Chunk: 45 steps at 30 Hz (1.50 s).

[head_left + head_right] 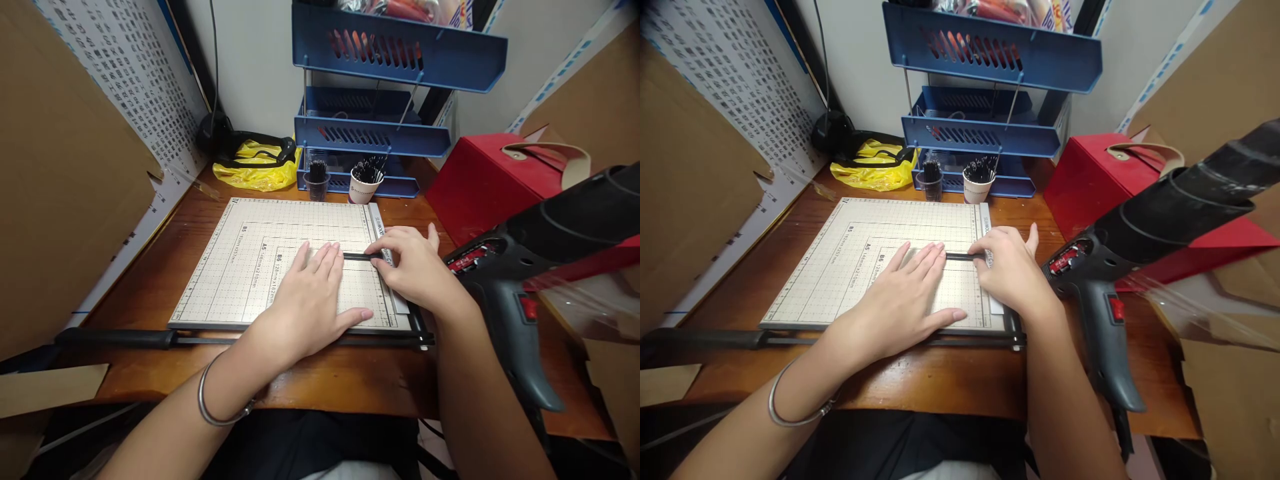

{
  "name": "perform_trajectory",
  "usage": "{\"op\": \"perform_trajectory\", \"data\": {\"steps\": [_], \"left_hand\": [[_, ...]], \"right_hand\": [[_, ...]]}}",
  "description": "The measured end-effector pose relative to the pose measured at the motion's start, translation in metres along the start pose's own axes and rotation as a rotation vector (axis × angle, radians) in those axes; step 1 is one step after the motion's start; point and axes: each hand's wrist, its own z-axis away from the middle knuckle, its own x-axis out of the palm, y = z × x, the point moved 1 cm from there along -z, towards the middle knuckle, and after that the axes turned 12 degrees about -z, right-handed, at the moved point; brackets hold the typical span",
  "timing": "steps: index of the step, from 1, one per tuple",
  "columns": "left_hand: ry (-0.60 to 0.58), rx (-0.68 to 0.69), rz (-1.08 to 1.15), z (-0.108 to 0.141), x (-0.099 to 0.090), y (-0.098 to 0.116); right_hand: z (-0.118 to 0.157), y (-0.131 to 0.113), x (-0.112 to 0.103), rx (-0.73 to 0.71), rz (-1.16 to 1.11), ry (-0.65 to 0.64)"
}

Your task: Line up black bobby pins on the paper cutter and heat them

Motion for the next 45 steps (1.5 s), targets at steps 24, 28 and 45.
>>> {"op": "perform_trajectory", "data": {"steps": [24,28,45], "left_hand": [[-0.013,0.001,-0.003,0.001,-0.001,0.0],[0.002,-0.001,0.008,0.001,0.001,0.0],[0.025,-0.008,0.042,0.001,-0.006,-0.002]], "right_hand": [[0.136,-0.015,-0.078,0.514,-0.203,0.866],[0.141,-0.009,-0.077,0.507,-0.187,0.864],[0.122,0.047,-0.079,0.94,-0.778,0.454]]}}
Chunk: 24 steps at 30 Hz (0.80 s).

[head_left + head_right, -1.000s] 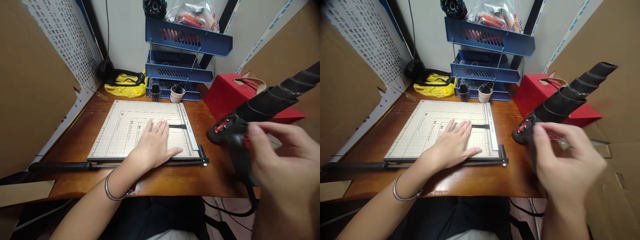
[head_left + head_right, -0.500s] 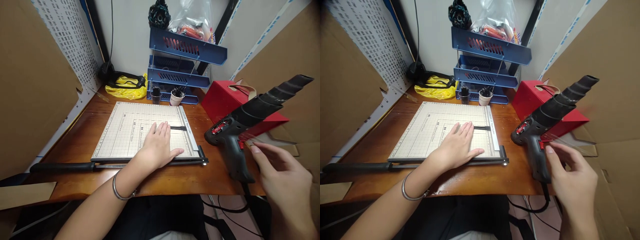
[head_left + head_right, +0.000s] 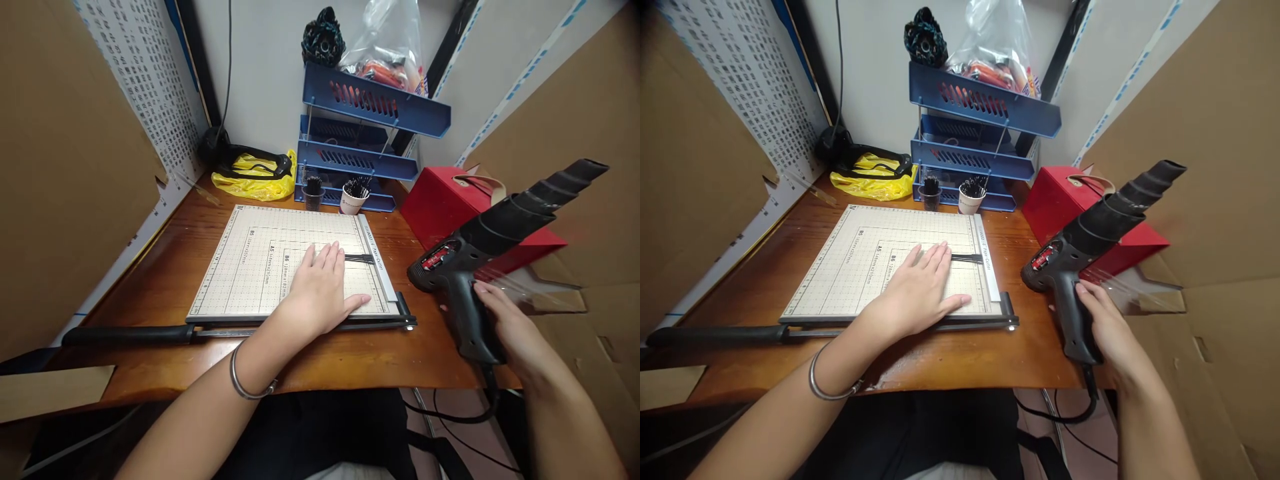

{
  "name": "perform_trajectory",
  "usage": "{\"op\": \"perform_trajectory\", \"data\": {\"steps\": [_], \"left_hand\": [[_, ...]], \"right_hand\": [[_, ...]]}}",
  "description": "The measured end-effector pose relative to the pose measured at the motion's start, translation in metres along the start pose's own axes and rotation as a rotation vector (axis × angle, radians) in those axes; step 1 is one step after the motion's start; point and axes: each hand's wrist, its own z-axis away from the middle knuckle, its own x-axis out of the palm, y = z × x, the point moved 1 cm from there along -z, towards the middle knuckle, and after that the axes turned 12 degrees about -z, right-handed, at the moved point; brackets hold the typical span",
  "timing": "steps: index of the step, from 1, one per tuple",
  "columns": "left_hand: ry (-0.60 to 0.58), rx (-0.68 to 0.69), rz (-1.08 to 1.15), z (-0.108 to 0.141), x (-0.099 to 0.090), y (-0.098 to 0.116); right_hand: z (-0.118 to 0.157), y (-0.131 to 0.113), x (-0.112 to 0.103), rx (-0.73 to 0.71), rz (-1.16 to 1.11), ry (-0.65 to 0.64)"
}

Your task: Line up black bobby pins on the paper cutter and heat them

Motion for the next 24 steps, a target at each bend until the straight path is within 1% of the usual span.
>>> {"op": "perform_trajectory", "data": {"steps": [2,5,8,11,15,20,22,24], "left_hand": [[0.02,0.022,0.014,0.001,-0.003,0.001],[0.052,0.104,0.043,0.002,-0.007,0.005],[0.074,0.146,0.048,0.001,-0.006,0.01],[0.072,0.14,0.043,-0.001,-0.002,0.012],[0.062,0.116,0.043,-0.003,0.001,0.011],[0.066,0.116,0.04,-0.003,0.001,0.011],[0.078,0.116,0.035,-0.004,0.002,0.01],[0.115,0.09,0.013,-0.005,0.001,0.007]], "right_hand": [[0.003,-0.003,0.003,0.016,-0.054,-0.034],[0.003,-0.003,0.003,0.006,-0.087,-0.06],[-0.001,0.003,0.002,-0.014,-0.13,-0.055],[-0.003,0.007,0.002,-0.058,-0.159,-0.036],[-0.002,0.008,0.001,-0.067,-0.171,-0.029],[-0.002,0.006,0.002,-0.08,-0.122,-0.024],[-0.003,0.008,0.001,-0.058,-0.139,-0.035],[-0.005,0.011,0.0,-0.003,-0.159,-0.084]]}}
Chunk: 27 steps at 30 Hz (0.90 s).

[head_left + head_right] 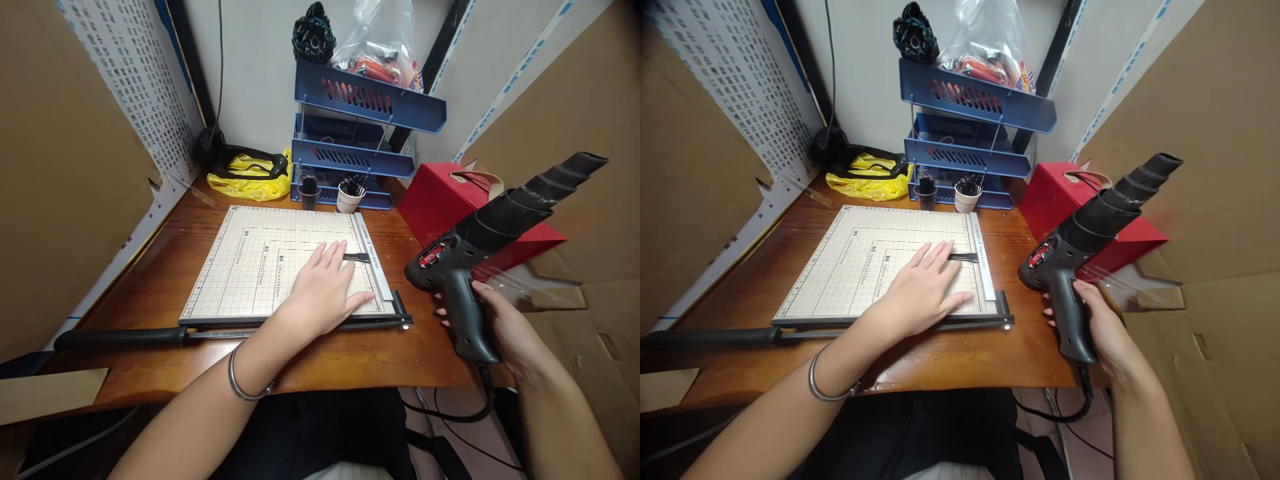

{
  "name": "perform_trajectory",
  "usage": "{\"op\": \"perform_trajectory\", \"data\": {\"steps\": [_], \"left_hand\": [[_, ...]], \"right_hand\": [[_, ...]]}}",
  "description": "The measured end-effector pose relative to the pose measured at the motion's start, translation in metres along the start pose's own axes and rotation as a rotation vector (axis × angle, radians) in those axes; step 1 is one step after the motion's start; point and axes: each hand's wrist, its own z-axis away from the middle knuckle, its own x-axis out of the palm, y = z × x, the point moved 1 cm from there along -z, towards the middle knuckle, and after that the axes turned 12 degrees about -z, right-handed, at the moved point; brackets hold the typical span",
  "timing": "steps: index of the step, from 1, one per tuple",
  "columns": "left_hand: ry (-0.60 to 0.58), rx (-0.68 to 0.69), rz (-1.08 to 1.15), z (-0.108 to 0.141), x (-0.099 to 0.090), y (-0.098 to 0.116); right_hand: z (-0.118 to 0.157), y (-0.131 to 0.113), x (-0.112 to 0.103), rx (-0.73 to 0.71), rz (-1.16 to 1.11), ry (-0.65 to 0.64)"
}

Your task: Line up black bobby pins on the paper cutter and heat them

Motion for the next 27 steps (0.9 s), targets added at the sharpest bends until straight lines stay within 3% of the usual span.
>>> {"op": "perform_trajectory", "data": {"steps": [3,6,12,16,19,22,24,27], "left_hand": [[0.106,-0.121,-0.035,-0.001,-0.005,-0.012],[0.249,-0.284,-0.024,-0.001,-0.012,-0.03],[0.623,-0.567,0.057,0.008,-0.031,-0.074],[0.848,-0.615,0.129,0.019,-0.065,-0.081],[0.856,-0.502,0.119,0.021,-0.102,-0.055],[0.718,-0.244,-0.018,0.013,-0.13,-0.006],[0.618,-0.021,-0.15,0.005,-0.135,0.027],[0.54,0.213,-0.293,-0.007,-0.123,0.061]], "right_hand": [[-0.002,0.007,-0.005,0.071,0.023,-0.098],[0.004,0.012,-0.008,0.005,0.099,-0.101],[0.046,0.02,0.004,-0.036,0.252,0.082],[0.071,0.02,0.012,-0.149,0.5,0.193],[0.081,0.014,0.018,-0.281,0.73,0.362],[0.086,0.008,0.025,-0.32,0.813,0.478],[0.089,0.006,0.029,-0.354,0.824,0.506],[0.092,0.004,0.032,-0.413,0.806,0.521]]}}
